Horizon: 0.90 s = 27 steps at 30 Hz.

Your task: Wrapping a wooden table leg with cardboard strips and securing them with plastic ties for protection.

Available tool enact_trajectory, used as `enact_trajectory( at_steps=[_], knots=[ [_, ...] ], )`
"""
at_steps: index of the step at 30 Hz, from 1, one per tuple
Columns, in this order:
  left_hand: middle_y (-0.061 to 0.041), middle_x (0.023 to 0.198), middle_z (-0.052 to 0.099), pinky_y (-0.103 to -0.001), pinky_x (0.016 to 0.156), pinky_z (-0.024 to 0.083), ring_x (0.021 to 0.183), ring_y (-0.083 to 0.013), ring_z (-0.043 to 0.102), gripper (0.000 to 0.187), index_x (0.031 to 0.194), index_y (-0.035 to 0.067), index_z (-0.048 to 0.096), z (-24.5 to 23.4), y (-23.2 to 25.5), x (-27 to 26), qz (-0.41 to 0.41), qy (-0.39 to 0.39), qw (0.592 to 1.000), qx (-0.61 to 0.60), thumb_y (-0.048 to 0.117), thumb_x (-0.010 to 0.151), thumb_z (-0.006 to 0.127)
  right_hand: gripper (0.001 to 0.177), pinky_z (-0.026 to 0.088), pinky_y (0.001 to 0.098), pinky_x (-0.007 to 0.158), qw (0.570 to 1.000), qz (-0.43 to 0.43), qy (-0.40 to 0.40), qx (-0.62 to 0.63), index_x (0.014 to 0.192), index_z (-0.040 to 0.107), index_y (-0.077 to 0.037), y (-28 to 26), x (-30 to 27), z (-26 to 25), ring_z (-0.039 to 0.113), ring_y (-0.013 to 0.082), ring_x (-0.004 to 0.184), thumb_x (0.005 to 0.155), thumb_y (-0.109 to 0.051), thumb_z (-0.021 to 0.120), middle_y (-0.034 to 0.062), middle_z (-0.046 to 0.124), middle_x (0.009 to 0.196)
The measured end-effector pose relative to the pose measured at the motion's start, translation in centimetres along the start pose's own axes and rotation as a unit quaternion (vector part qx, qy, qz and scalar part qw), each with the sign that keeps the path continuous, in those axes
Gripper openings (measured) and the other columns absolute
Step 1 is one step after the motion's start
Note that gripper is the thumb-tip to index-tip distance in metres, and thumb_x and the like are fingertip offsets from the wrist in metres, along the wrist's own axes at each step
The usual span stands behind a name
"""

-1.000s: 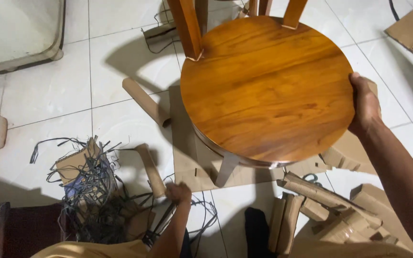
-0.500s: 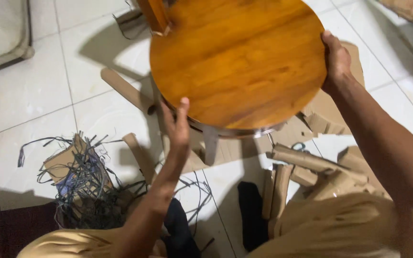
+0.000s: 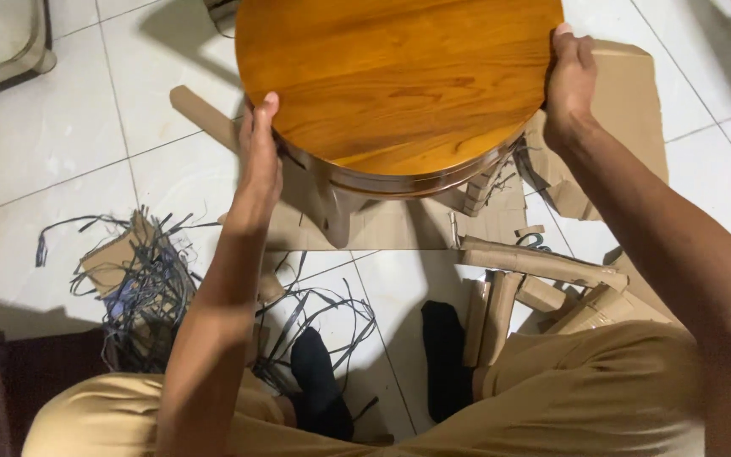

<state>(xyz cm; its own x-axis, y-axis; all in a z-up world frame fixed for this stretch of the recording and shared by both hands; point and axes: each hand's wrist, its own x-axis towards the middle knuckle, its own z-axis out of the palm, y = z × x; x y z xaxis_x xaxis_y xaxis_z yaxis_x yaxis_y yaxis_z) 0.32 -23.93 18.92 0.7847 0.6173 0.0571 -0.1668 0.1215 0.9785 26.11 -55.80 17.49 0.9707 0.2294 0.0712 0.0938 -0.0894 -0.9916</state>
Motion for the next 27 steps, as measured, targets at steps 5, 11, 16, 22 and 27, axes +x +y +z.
enact_trajectory(
  at_steps=[5, 11, 16, 22, 27],
  knots=[
    [-0.018, 0.160, 0.040, -0.044, 0.118, 0.029, 0.147, -0.0325, 0.035, 0.075, 0.153, 0.003, 0.037, -0.9, 0.0, 0.6, -0.011, -0.022, 0.999, -0.027, 0.042, 0.095, 0.061, 0.032, 0.058, 0.0422, 0.094, 0.981, -0.140, 0.053, -0.121, 0.128, 0.049, -0.001, 1.5, 0.4, -0.8, 0.066, 0.0300, 0.109, 0.109, -0.026, 0.045, 0.0199, 0.063, 0.122],
    [-0.022, 0.168, 0.024, -0.078, 0.109, 0.017, 0.154, -0.0480, 0.016, 0.118, 0.160, 0.011, 0.022, -1.2, 0.3, 0.4, -0.124, -0.005, 0.988, 0.092, 0.074, 0.068, 0.061, 0.064, 0.040, 0.0636, 0.118, 0.844, -0.420, 0.023, -0.334, 0.159, 0.026, -0.007, -4.2, -5.7, 1.6, 0.040, 0.0429, 0.141, 0.106, 0.010, 0.058, 0.0227, 0.032, 0.156],
    [-0.026, 0.167, 0.020, -0.068, 0.120, 0.019, 0.155, -0.0425, 0.023, 0.125, 0.158, 0.004, 0.019, -2.2, -2.4, -0.5, -0.018, 0.005, 0.981, 0.194, 0.094, 0.073, 0.023, 0.037, 0.043, 0.0529, 0.108, 0.763, -0.547, -0.178, -0.296, 0.136, 0.059, 0.017, -9.1, -11.5, 4.6, 0.056, 0.0458, 0.124, 0.100, 0.009, 0.056, 0.0321, 0.061, 0.135],
    [-0.011, 0.098, 0.064, -0.030, 0.059, 0.055, 0.074, -0.0177, 0.062, 0.041, 0.130, 0.000, 0.055, -9.1, -19.7, -2.8, 0.085, 0.143, 0.936, 0.310, 0.032, 0.104, 0.055, 0.030, 0.051, 0.0357, 0.090, 0.686, -0.590, -0.127, -0.406, 0.124, 0.071, 0.000, -6.3, -11.3, 6.1, 0.069, 0.0275, 0.122, 0.112, -0.015, 0.047, 0.0174, 0.075, 0.133],
    [-0.006, 0.092, 0.076, -0.032, 0.075, 0.057, 0.080, -0.0217, 0.069, 0.012, 0.092, 0.013, 0.078, -13.2, -34.8, -5.7, -0.059, 0.063, 0.904, 0.419, 0.010, 0.085, 0.069, 0.036, 0.056, 0.0329, 0.085, 0.684, -0.611, -0.066, -0.395, 0.111, 0.075, -0.004, -2.6, -10.1, 6.0, 0.077, 0.0236, 0.108, 0.112, -0.017, 0.041, 0.0151, 0.084, 0.124]
  ],
)
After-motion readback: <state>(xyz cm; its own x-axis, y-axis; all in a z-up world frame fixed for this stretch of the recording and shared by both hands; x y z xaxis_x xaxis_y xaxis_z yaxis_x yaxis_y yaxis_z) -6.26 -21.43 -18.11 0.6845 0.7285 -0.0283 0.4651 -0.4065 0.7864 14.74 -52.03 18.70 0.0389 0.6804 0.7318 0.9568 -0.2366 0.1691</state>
